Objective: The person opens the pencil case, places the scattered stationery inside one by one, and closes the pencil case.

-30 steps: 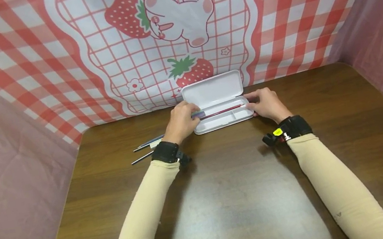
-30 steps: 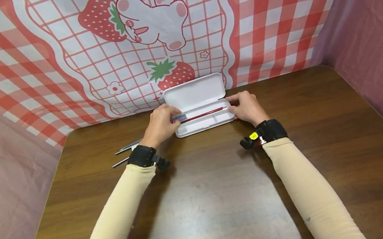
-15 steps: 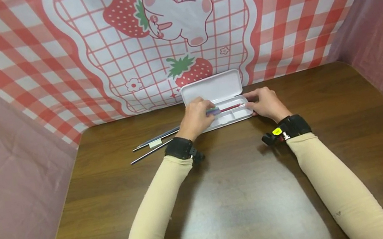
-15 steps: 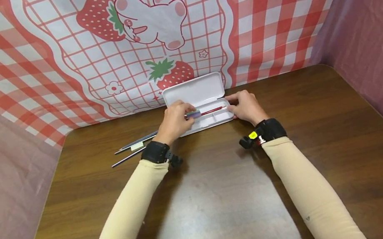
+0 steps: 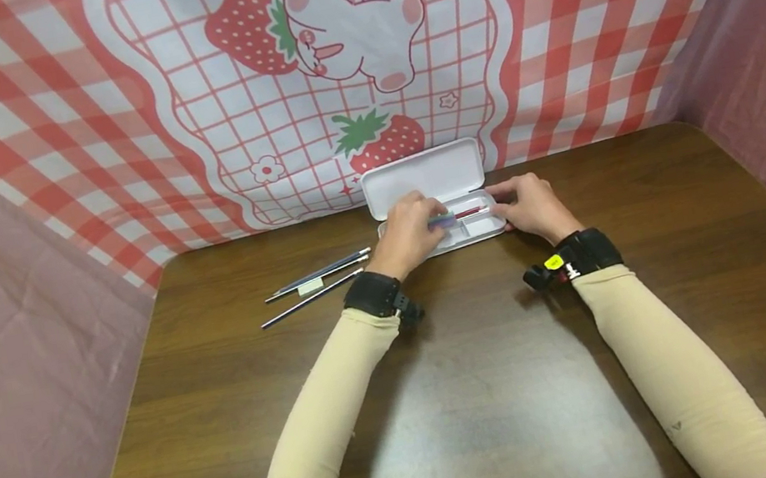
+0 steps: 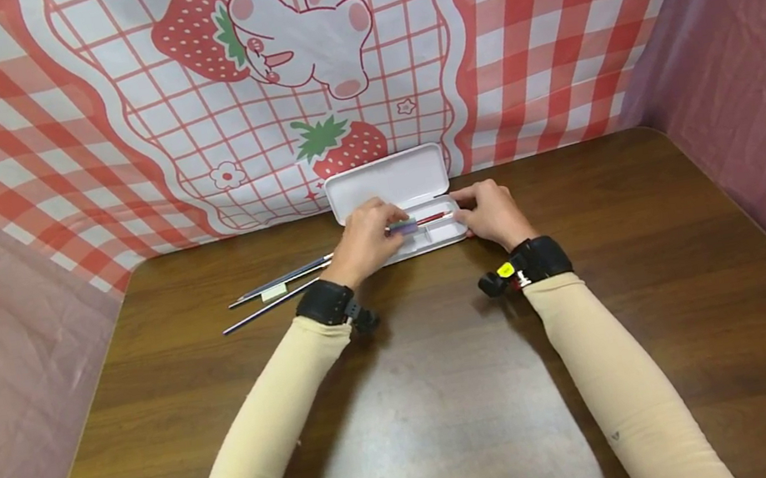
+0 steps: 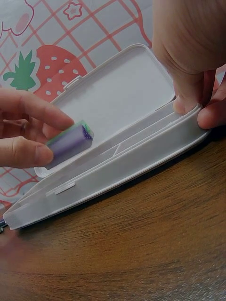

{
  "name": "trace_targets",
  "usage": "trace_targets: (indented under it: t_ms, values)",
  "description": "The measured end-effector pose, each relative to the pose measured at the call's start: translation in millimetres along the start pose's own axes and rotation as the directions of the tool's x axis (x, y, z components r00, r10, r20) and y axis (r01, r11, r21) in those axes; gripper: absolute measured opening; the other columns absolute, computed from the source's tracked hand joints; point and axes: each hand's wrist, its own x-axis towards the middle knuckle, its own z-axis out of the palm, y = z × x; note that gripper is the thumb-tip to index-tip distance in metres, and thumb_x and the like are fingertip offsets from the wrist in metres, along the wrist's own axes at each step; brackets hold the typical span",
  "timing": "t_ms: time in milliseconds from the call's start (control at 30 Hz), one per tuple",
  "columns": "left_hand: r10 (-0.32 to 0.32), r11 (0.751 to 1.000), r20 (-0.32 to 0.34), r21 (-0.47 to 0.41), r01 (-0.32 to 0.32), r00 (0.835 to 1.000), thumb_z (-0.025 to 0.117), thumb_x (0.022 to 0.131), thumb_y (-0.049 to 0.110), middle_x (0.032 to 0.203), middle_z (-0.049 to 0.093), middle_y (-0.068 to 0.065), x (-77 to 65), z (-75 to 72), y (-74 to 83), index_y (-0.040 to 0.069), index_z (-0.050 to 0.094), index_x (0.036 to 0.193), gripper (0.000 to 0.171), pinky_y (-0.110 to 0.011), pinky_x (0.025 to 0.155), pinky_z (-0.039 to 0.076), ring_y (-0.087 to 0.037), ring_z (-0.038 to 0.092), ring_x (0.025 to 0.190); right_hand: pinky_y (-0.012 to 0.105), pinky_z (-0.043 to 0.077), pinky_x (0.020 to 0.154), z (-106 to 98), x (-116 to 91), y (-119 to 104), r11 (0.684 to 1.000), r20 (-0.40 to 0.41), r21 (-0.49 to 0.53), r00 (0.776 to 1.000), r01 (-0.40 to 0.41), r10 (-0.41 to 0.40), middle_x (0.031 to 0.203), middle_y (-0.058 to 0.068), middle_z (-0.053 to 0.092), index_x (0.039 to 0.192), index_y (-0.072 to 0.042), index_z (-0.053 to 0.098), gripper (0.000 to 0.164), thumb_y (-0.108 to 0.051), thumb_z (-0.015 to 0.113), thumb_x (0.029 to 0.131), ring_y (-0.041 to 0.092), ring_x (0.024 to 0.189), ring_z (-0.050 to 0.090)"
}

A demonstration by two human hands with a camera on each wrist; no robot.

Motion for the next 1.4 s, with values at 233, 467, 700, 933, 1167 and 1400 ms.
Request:
trace_targets:
  t_ms: [233,467,700,933,1167,1400]
  values:
    - [-0.004,1.000,0.038,0.010,0.003,0.999,0.085,0.094,0.015,0.111,0.078,-0.002,-7.2,0.2,7.4,0.020,0.088,0.122,0.028,-0.037,0.099,0.062,-0.020,0.075,0.105,0.017,0.049,0.058,0.3,0.6,0.5,1.000,0.005,-0.002,1.000,0.000,0.001,0.136,0.032,0.072,0.152,-0.001,0.068,0.046,-0.011,0.072,0.107,0.002,0.060,0.066]
    - [0.024,0.998,0.091,0.056,-0.029,0.996,0.085,0.098,0.019,0.117,0.083,-0.002,-12.4,-0.3,11.9,0.020,0.088,0.124,0.026,-0.036,0.102,0.062,-0.020,0.076,0.112,0.017,0.049,0.057,1.1,0.8,0.9,1.000,-0.003,0.007,1.000,-0.002,0.002,0.135,0.031,0.072,0.152,-0.001,0.068,0.046,-0.010,0.072,0.107,0.002,0.060,0.066]
    - [0.026,0.996,0.099,0.077,-0.034,0.995,0.083,0.099,0.017,0.117,0.083,-0.004,-15.3,0.4,12.4,0.021,0.089,0.123,0.025,-0.036,0.105,0.062,-0.021,0.077,0.115,0.018,0.050,0.058,2.0,0.4,1.7,1.000,-0.004,-0.002,1.000,0.001,-0.001,0.121,0.027,0.074,0.152,-0.002,0.069,0.046,-0.011,0.071,0.107,0.003,0.060,0.066]
    - [0.073,0.991,0.123,0.104,-0.086,0.990,0.079,0.099,0.012,0.118,0.085,-0.004,-17.5,0.8,10.7,0.023,0.089,0.123,0.028,-0.038,0.107,0.062,-0.024,0.076,0.118,0.018,0.050,0.057,2.3,0.5,1.9,1.000,-0.010,-0.001,1.000,0.013,-0.013,0.118,0.027,0.074,0.151,-0.001,0.069,0.046,-0.010,0.071,0.107,0.003,0.060,0.066]
    - [0.069,0.994,0.142,0.079,-0.081,0.987,0.076,0.099,0.009,0.120,0.083,-0.004,-19.7,1.1,10.9,0.021,0.086,0.130,0.034,-0.037,0.108,0.061,-0.023,0.074,0.119,0.018,0.050,0.058,2.4,1.0,2.3,1.000,-0.003,0.001,1.000,0.006,-0.006,0.127,0.028,0.072,0.153,-0.002,0.068,0.046,-0.011,0.071,0.107,0.003,0.061,0.066]
    - [0.033,0.998,0.149,0.054,-0.042,0.988,0.074,0.098,0.007,0.123,0.079,-0.005,-22.6,2.2,12.0,0.017,0.084,0.132,0.037,-0.035,0.108,0.061,-0.022,0.074,0.119,0.018,0.050,0.058,1.6,0.0,2.1,1.000,0.001,0.003,1.000,0.005,-0.005,0.130,0.029,0.073,0.152,-0.001,0.068,0.046,-0.011,0.071,0.108,0.002,0.061,0.066]
